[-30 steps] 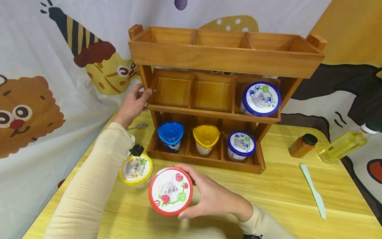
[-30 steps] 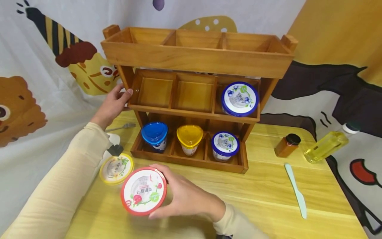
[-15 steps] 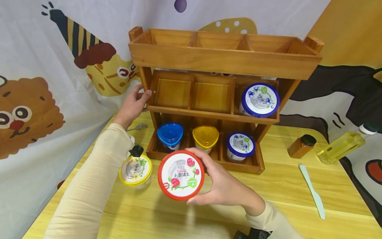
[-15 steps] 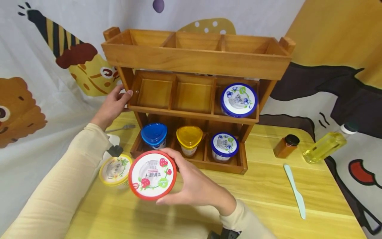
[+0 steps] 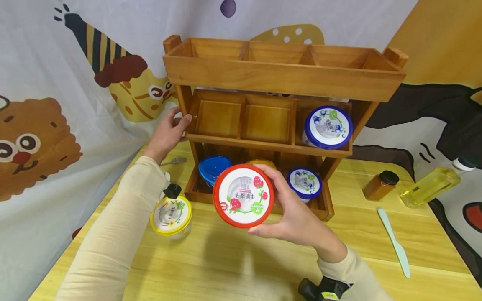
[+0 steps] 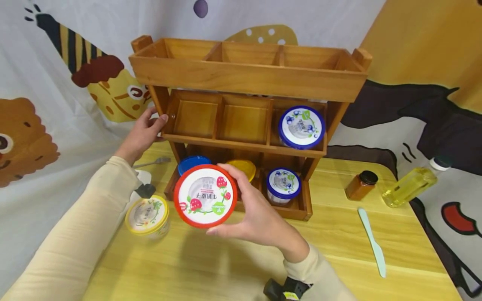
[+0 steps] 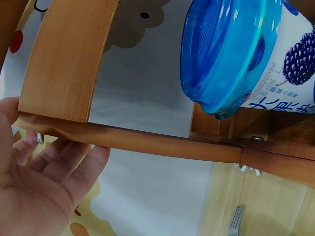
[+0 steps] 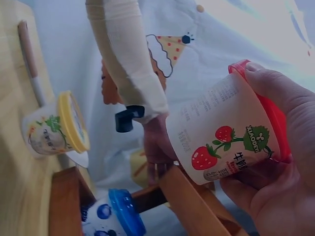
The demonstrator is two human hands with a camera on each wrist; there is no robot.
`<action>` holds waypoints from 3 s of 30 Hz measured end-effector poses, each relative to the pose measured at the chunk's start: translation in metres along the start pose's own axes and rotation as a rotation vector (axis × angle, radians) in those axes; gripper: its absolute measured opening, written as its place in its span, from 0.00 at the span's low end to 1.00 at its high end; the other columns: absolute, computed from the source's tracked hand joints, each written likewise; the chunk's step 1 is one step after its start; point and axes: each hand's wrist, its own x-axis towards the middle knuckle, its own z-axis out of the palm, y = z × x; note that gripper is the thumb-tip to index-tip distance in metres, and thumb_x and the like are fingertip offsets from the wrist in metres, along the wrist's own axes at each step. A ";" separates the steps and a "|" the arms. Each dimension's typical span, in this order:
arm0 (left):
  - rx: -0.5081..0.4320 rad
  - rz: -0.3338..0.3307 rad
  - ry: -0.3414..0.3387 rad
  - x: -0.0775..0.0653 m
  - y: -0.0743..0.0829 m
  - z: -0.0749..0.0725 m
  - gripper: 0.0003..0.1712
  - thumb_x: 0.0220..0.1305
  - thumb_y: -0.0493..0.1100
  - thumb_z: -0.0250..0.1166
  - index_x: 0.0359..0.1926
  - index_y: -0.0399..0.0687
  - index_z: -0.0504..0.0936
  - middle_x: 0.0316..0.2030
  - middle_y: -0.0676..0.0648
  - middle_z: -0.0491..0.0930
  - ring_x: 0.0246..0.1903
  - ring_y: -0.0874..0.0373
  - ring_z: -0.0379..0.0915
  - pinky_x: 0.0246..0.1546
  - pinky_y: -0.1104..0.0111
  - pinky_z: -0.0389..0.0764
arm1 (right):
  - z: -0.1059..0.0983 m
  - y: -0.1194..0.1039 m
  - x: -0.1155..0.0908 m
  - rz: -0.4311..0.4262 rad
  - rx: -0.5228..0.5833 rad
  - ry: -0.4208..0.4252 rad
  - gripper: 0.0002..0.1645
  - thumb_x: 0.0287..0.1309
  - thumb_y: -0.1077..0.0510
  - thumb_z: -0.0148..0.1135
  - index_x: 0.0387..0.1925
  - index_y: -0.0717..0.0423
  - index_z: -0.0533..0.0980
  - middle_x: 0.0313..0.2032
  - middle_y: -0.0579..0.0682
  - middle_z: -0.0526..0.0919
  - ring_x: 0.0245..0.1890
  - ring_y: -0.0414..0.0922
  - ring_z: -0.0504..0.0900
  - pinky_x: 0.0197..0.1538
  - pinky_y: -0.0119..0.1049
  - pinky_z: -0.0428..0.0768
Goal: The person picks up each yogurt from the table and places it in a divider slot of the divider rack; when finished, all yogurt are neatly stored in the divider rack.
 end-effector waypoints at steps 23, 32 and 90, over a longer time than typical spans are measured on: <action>-0.039 0.005 -0.026 0.001 0.000 -0.001 0.44 0.72 0.63 0.51 0.78 0.54 0.44 0.71 0.36 0.60 0.69 0.43 0.60 0.64 0.45 0.71 | -0.036 0.001 0.028 -0.134 0.029 0.255 0.65 0.38 0.77 0.76 0.74 0.53 0.50 0.68 0.53 0.62 0.65 0.51 0.67 0.63 0.32 0.75; -0.025 -0.011 -0.017 0.001 -0.001 -0.001 0.44 0.72 0.65 0.51 0.78 0.54 0.45 0.71 0.37 0.61 0.69 0.45 0.61 0.62 0.47 0.73 | -0.044 0.008 0.041 -0.191 0.081 0.351 0.62 0.39 0.80 0.72 0.73 0.53 0.51 0.67 0.55 0.63 0.63 0.53 0.69 0.58 0.34 0.80; -0.032 -0.014 -0.033 0.001 0.001 -0.002 0.43 0.72 0.64 0.50 0.79 0.56 0.43 0.73 0.38 0.59 0.70 0.43 0.59 0.64 0.46 0.71 | -0.058 0.050 0.091 0.085 -0.504 0.534 0.64 0.44 0.47 0.80 0.73 0.58 0.51 0.66 0.57 0.68 0.65 0.48 0.71 0.70 0.44 0.70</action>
